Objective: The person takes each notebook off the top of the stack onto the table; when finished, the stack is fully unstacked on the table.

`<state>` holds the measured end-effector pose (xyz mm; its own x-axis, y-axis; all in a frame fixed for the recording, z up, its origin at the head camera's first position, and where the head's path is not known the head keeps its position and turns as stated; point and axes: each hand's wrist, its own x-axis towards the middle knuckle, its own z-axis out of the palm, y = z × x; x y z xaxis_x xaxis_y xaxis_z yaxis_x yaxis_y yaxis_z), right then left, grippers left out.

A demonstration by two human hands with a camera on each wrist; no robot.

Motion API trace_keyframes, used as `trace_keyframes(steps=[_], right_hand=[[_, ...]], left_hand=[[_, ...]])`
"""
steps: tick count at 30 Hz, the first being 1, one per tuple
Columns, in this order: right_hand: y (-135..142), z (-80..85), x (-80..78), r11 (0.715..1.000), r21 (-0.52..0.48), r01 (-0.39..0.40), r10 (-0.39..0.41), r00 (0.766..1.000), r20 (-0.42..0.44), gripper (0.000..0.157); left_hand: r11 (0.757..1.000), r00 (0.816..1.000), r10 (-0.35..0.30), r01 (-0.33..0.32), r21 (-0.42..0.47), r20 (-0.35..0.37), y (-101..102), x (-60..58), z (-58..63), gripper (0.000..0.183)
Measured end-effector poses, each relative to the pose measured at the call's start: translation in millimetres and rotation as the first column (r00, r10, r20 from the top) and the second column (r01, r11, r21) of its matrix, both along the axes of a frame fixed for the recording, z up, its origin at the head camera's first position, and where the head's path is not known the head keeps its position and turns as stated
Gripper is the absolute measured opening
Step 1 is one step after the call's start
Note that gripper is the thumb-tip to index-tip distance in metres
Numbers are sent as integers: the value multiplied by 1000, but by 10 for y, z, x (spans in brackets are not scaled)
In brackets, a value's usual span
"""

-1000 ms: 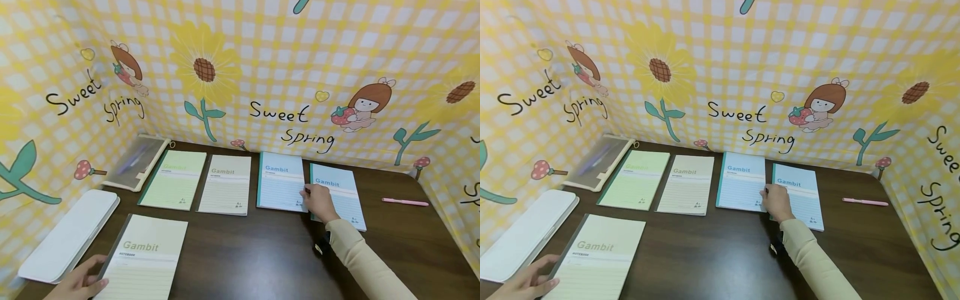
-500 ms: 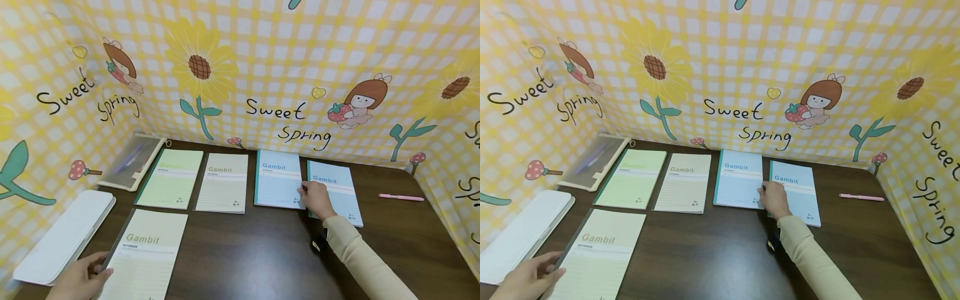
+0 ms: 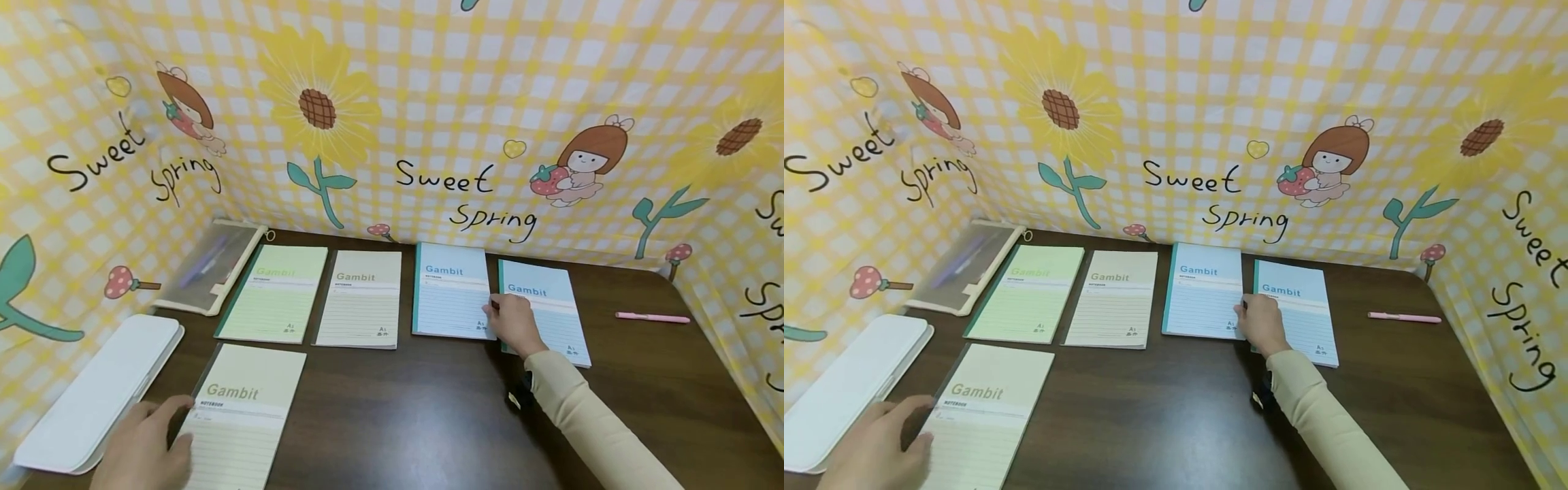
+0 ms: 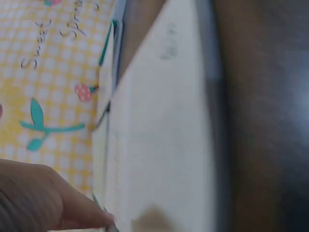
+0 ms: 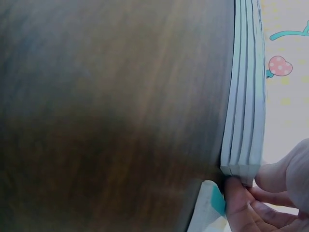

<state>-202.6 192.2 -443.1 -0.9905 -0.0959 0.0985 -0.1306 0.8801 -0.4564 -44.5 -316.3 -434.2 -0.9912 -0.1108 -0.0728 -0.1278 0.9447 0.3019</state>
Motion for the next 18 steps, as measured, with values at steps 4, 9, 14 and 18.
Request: trace_keyframes(steps=[4,9,14,18], right_hand=[[26,30,5,1000,-5,22,-22,1000,6,28],[25,0,-7,1000,-20,13,-13,1000,17,26],[13,-21,-17,999,-35,2,-2,1000,0,23],[5,-5,-10,998,-59,18,-17,1000,18,20]], left_hand=[[995,949,-94,103,14,-301,310,-243,123,32],[970,910,-190,233,76,-369,786,-725,272,25],[909,919,-269,341,239,-290,1290,-1303,329,23],[869,934,-302,352,347,-191,1724,-1706,282,35]])
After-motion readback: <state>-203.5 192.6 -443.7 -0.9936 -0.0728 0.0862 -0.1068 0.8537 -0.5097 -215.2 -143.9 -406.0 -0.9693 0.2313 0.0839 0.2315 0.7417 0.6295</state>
